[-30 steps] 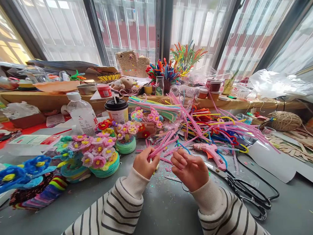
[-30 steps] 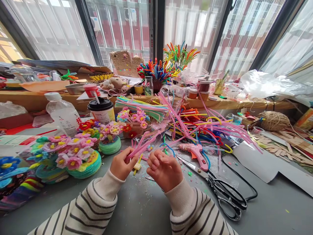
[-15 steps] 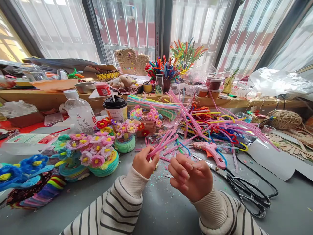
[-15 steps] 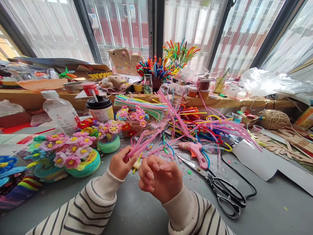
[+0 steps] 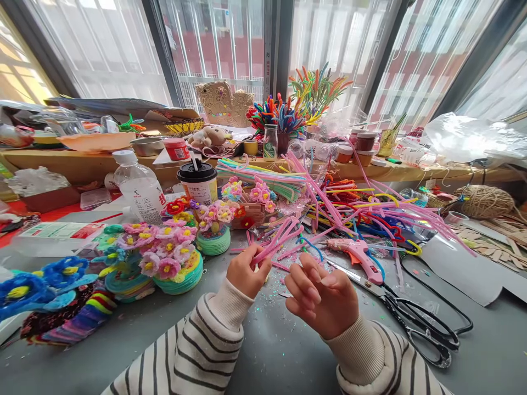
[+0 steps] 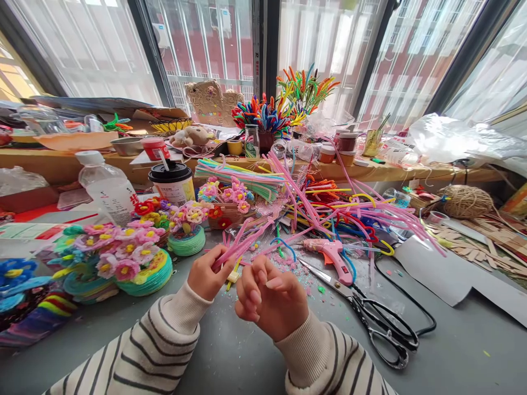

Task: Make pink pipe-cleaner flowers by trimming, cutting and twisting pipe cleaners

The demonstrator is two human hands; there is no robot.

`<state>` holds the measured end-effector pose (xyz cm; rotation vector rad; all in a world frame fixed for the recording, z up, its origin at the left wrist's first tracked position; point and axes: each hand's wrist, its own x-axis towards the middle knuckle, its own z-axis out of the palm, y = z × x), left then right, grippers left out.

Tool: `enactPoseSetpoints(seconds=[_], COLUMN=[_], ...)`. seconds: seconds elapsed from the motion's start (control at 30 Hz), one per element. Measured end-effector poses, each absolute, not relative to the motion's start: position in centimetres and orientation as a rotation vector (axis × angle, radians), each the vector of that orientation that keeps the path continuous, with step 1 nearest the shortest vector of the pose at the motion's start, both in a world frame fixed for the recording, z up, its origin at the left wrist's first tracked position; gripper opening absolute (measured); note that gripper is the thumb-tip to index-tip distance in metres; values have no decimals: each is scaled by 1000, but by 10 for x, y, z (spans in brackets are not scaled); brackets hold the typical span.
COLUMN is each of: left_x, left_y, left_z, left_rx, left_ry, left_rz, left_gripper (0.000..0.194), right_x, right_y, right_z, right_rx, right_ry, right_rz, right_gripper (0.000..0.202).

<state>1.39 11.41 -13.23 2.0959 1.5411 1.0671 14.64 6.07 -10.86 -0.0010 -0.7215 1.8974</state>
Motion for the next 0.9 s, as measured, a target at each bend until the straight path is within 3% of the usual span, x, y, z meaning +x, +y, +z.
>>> enactPoseSetpoints(seconds=[0.9], left_x=[14], left_y=[114], left_z=[-133], left_rx=[2120], left_ry=[1524], left_rz=[1043], left_gripper=[18], right_x=[142], right_y=[61], right_z=[-118], right_rx=[-56], right_ry=[-768], right_rz=[1821], right_gripper=[19])
